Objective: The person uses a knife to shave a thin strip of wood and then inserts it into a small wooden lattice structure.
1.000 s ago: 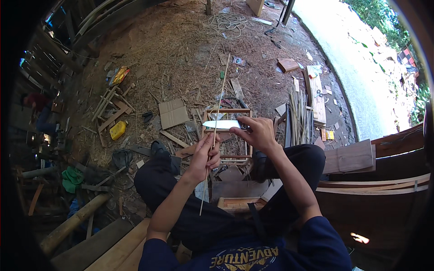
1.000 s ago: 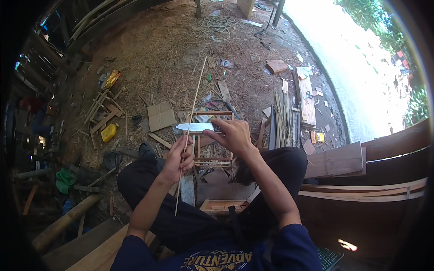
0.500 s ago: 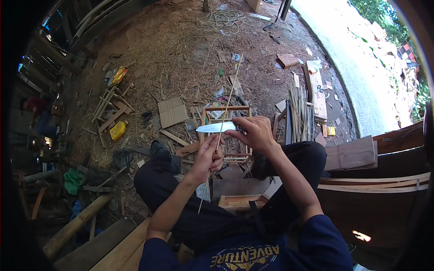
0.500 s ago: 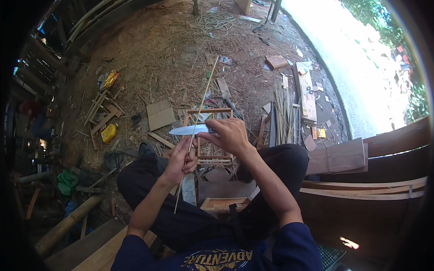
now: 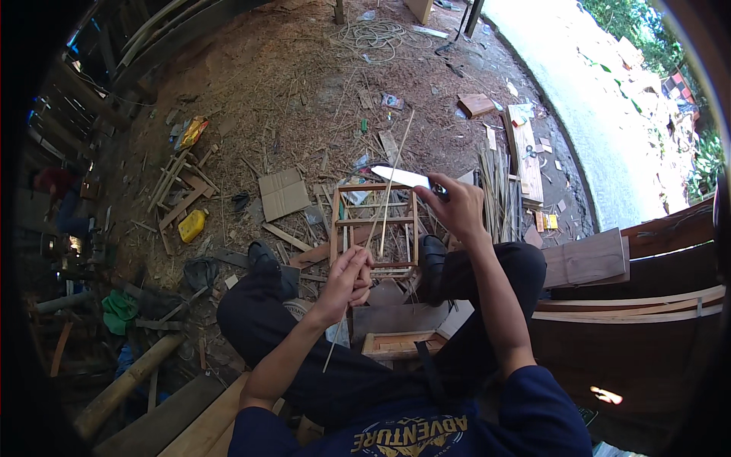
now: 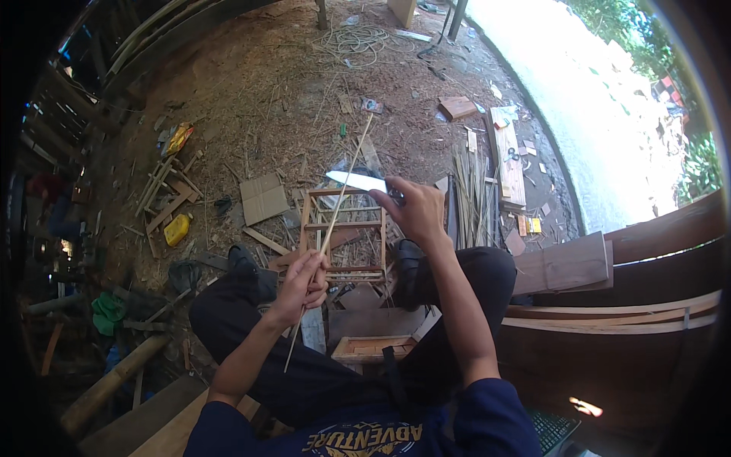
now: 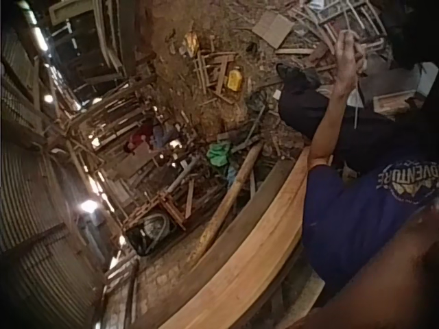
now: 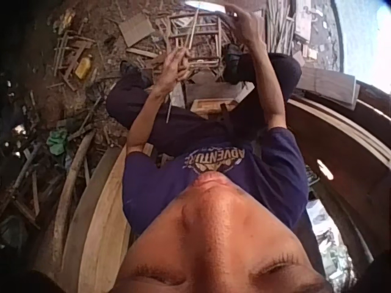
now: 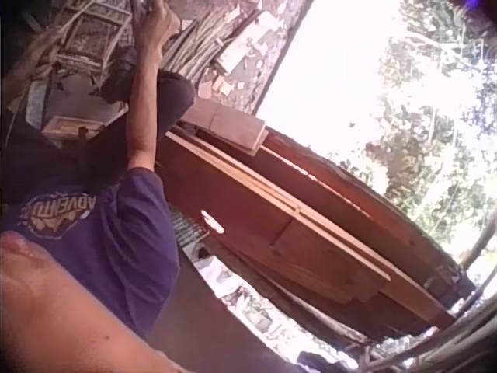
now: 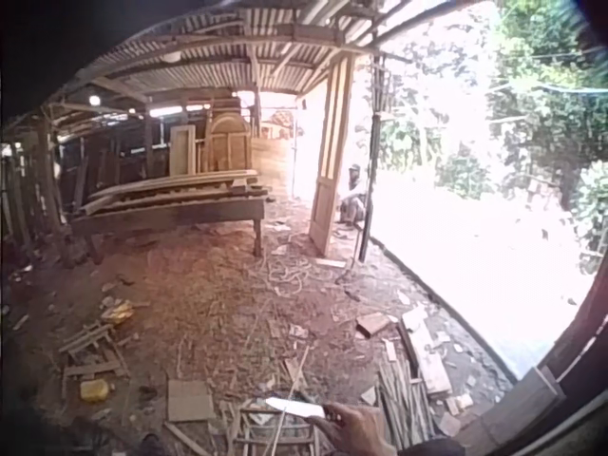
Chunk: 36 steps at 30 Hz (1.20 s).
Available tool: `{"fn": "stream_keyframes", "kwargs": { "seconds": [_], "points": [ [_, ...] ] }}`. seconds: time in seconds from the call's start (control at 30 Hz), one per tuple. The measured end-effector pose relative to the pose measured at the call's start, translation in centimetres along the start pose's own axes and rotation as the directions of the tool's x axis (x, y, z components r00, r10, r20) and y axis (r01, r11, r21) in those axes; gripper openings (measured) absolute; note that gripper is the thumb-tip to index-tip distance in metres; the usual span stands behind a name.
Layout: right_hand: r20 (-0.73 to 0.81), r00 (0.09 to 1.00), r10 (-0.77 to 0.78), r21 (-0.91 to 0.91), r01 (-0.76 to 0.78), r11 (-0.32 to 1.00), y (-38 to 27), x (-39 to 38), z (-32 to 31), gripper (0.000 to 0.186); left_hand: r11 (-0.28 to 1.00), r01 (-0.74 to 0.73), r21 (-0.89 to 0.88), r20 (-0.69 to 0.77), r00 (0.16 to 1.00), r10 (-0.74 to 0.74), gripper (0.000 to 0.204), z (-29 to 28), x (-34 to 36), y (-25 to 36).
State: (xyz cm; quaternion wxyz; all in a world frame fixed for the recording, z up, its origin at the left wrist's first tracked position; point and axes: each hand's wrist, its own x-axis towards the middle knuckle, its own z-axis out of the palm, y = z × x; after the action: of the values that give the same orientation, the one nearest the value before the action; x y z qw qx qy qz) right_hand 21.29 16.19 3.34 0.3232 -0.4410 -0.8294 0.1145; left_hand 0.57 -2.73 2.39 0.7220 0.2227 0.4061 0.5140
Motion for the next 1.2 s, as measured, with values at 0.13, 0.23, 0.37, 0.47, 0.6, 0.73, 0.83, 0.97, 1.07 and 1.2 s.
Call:
{"fn": "stream_keyframes", "kwargs": {
  "seconds": [0.13, 0.23, 0.37, 0.47, 0.6, 0.73, 0.83, 0.97, 1.07, 1.2],
  "points": [
    [0.094, 0.996, -0.010, -0.011, 0.011, 1.000, -1.1, -0.2, 0.0, 0.039, 0.999, 0.049, 0.014, -0.049, 0.998, -0.048, 0.034, -0.3, -0.4, 1.0],
    [0.055, 0.993, -0.107, 0.067, 0.103, 0.992, -2.0, -0.5, 0.8, 0.037, 0.999, 0.032, -0.006, -0.070, 0.997, -0.032, 0.040, -0.6, -0.1, 1.0],
    [0.084, 0.986, -0.146, 0.111, 0.136, 0.984, -3.4, -0.5, 1.6, 0.039, 0.998, 0.049, -0.029, -0.062, 0.997, -0.050, 0.041, -0.4, 0.2, 1.4],
    [0.146, 0.981, -0.128, 0.135, 0.108, 0.985, -3.9, -0.7, 2.0, 0.041, 0.993, 0.063, -0.104, -0.079, 0.994, -0.071, 0.040, -0.5, 0.5, 1.7],
    [0.182, 0.976, -0.122, 0.141, 0.097, 0.985, -4.1, -1.2, 2.1, 0.042, 0.982, 0.035, -0.184, -0.056, 0.997, -0.046, 0.041, -0.8, 0.6, 1.7],
    [0.164, 0.978, -0.131, 0.150, 0.106, 0.983, -3.8, -1.5, 2.2, 0.042, 0.986, 0.042, -0.161, -0.082, 0.995, -0.056, 0.042, -0.3, 0.6, 1.7],
    [0.180, 0.971, -0.159, 0.144, 0.134, 0.980, -4.0, -1.5, 2.3, 0.043, 0.988, 0.012, -0.153, -0.084, 0.996, -0.025, 0.038, -0.4, 0.6, 1.7],
    [0.180, 0.970, -0.162, 0.156, 0.135, 0.978, -4.1, -1.6, 2.4, 0.044, 0.997, -0.029, -0.074, -0.107, 0.994, 0.021, 0.038, -0.9, 0.8, 1.3],
    [0.170, 0.957, -0.236, 0.138, 0.214, 0.967, -4.2, -1.8, 2.8, 0.042, 0.998, -0.036, -0.056, -0.107, 0.994, 0.030, 0.037, -0.8, 0.7, 1.5],
    [0.142, 0.942, -0.304, 0.240, 0.265, 0.934, -5.2, -2.5, 3.2, 0.039, 0.999, 0.035, -0.039, -0.070, 0.997, -0.037, 0.032, -0.9, 1.0, 0.9]
  ]
}}
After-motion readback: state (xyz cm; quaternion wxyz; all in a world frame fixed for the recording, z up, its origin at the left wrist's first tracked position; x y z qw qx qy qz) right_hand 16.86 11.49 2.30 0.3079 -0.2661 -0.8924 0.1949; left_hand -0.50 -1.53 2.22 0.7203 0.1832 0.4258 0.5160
